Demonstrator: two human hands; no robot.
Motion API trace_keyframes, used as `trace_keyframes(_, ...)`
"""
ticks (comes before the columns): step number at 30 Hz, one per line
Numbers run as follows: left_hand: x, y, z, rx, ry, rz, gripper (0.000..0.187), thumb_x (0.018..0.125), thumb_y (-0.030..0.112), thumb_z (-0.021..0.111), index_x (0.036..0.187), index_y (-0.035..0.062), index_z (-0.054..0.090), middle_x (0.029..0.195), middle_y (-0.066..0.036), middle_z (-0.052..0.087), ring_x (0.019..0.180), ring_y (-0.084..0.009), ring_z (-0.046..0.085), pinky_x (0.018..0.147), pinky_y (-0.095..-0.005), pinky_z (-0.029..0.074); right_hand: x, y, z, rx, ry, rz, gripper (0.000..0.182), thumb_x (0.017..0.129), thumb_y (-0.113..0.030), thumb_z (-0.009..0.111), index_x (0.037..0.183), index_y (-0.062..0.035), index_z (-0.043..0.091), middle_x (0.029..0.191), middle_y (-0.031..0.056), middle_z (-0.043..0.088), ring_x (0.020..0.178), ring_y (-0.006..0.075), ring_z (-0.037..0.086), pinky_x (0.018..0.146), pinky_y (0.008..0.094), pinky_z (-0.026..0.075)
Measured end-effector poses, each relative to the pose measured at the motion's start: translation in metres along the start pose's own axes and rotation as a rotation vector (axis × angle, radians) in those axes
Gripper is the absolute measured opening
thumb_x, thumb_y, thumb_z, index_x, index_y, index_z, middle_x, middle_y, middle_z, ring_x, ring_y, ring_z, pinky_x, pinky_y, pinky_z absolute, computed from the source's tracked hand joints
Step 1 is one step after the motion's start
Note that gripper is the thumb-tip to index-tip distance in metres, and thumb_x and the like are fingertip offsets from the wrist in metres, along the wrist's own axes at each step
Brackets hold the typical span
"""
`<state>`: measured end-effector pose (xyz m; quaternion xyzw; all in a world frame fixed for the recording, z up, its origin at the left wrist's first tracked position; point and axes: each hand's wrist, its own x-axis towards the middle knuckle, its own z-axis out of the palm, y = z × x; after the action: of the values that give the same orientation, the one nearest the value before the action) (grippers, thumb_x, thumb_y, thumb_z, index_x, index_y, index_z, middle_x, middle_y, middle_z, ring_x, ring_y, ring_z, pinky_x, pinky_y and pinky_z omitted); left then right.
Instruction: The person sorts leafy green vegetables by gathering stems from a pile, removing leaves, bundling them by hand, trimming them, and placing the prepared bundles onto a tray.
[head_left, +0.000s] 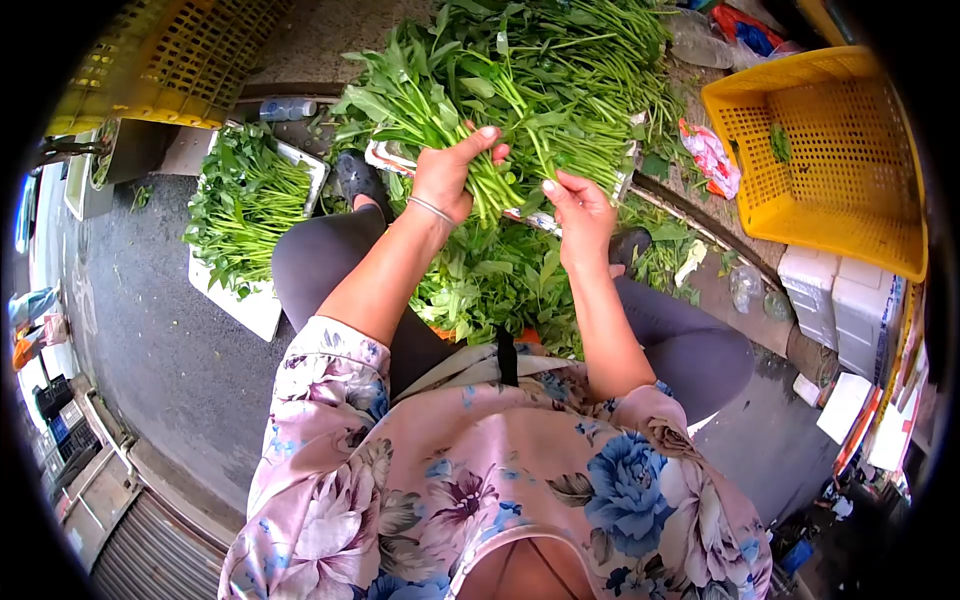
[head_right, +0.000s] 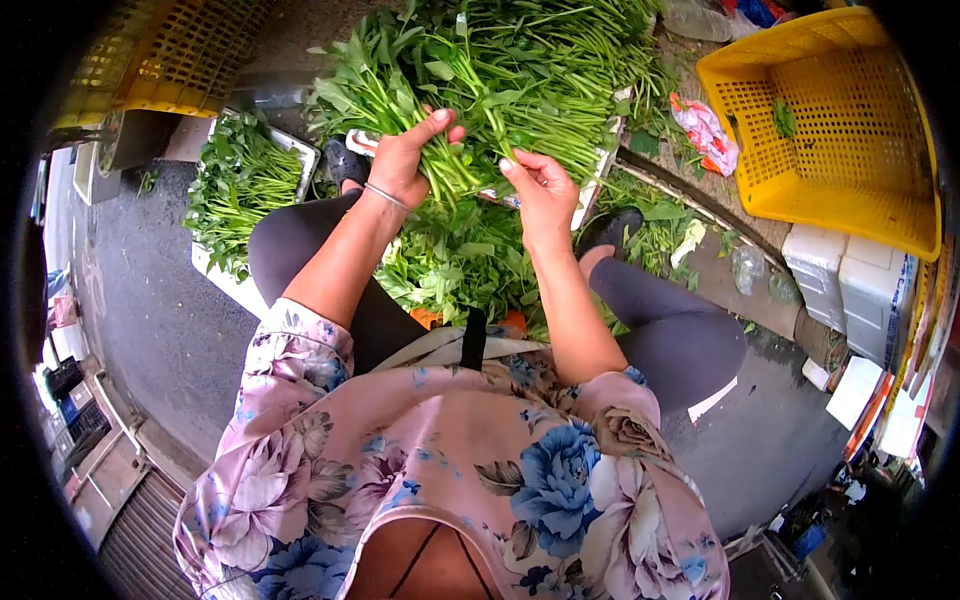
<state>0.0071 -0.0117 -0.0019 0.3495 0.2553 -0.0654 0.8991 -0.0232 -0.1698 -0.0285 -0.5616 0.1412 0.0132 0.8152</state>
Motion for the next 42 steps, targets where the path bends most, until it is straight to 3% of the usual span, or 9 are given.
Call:
trace_keyframes(8,-0.002,-0.006,-0.009,0.064,-0.074,-0.038,0.022,0.071,0.0,0.066,0.091,-0.0017,0.057,0.082,-0.01,0.061,0.069,-0.0205,0.061,0.059,-0.0313,0.051,-0.013,0.009,0.013,-0.554,-0.213,-0.384,0.014,0.072,-0.003,0.066,0.086,-0.0045,0.064,0.078,0.0026,0.057,0.062,0.0077,0.051,0.055,0.0185,0.04)
trace_keyframes(10,0.0,-0.003,-0.013,0.06,-0.07,-0.049,0.02,0.073,-0.002,0.063,0.092,-0.0019,0.057,0.082,-0.01,0.061,0.071,-0.0204,0.061,0.059,-0.0318,0.051,-0.008,0.005,0.013,-0.579,-0.371,-0.32,0.013,0.077,-0.011,0.063,0.085,-0.0013,0.063,0.076,0.0026,0.058,0.061,0.008,0.05,0.054,0.0187,0.04)
trace_keyframes(12,-0.002,0.0,-0.016,0.05,-0.113,-0.068,0.019,0.074,-0.002,0.061,0.092,-0.0017,0.056,0.083,-0.011,0.061,0.072,-0.0207,0.061,0.06,-0.0321,0.051,-0.003,-0.007,0.019,-0.356,-0.182,0.043,0.033,0.085,-0.028,0.053,0.082,0.0036,0.061,0.071,0.0039,0.06,0.06,0.008,0.051,0.054,0.0187,0.039)
trace_keyframes(15,-0.002,0.002,-0.021,0.065,-0.136,-0.094,0.018,0.077,-0.001,0.058,0.095,-0.0022,0.055,0.088,-0.012,0.061,0.075,-0.0214,0.061,0.062,-0.0334,0.052,0.022,0.006,0.021,-0.453,-0.055,0.034,0.034,0.085,-0.031,0.051,0.085,0.0023,0.061,0.07,0.0055,0.06,0.061,0.0101,0.053,0.057,0.0218,0.041)
trace_keyframes(20,-0.004,0.009,-0.029,0.081,-0.222,-0.168,0.026,0.08,0.005,0.056,0.105,-0.0008,0.051,0.1,-0.01,0.058,0.085,-0.0185,0.058,0.07,-0.0383,0.052,0.041,0.018,0.033,-0.917,-0.019,-0.497,0.033,0.087,-0.03,0.047,0.094,0.0016,0.055,0.078,0.0085,0.061,0.065,0.0166,0.055,0.061,0.028,0.044)
trace_keyframes(24,-0.007,0.012,-0.03,0.051,-0.252,-0.129,0.027,0.079,0.005,0.057,0.105,-0.0003,0.051,0.097,-0.009,0.059,0.081,-0.0172,0.058,0.07,-0.0373,0.052,0.026,-0.003,0.027,-0.269,-0.512,0.42,0.026,0.087,-0.027,0.047,0.095,-0.0032,0.056,0.071,0.0002,0.055,0.057,0.0065,0.047,0.047,0.0201,0.035)
trace_keyframes(30,-0.014,0.019,-0.034,0.096,-0.27,-0.192,0.03,0.077,0.007,0.061,0.105,0.0,0.052,0.095,-0.008,0.06,0.078,-0.0165,0.058,0.068,-0.0338,0.051,0.024,-0.013,-0.009,-0.105,-0.395,0.35,0.018,0.085,-0.017,0.053,0.094,-0.0012,0.056,0.065,-0.0022,0.049,0.051,0.003,0.04,0.039,0.0152,0.027)
trace_keyframes(35,-0.012,0.02,-0.04,0.024,-0.333,-0.186,0.032,0.077,0.007,0.06,0.108,0.0017,0.051,0.095,-0.008,0.06,0.076,-0.0164,0.059,0.065,-0.0336,0.052,0.036,-0.013,-0.021,0.332,0.317,0.191,0.02,0.084,-0.02,0.055,0.09,-0.0014,0.055,0.068,-0.0007,0.049,0.049,0.0036,0.039,0.037,0.0142,0.028)
trace_keyframes(42,-0.014,0.016,-0.04,0.078,-0.412,-0.26,0.022,0.078,0.01,0.059,0.097,0.0006,0.055,0.083,-0.005,0.059,0.074,-0.0171,0.058,0.069,-0.0318,0.049,0.021,-0.035,0.054,0.121,-0.438,0.406,0.019,0.079,-0.02,0.062,0.09,-0.0055,0.056,0.063,-0.0036,0.048,0.045,0.0012,0.037,0.036,0.0135,0.024)
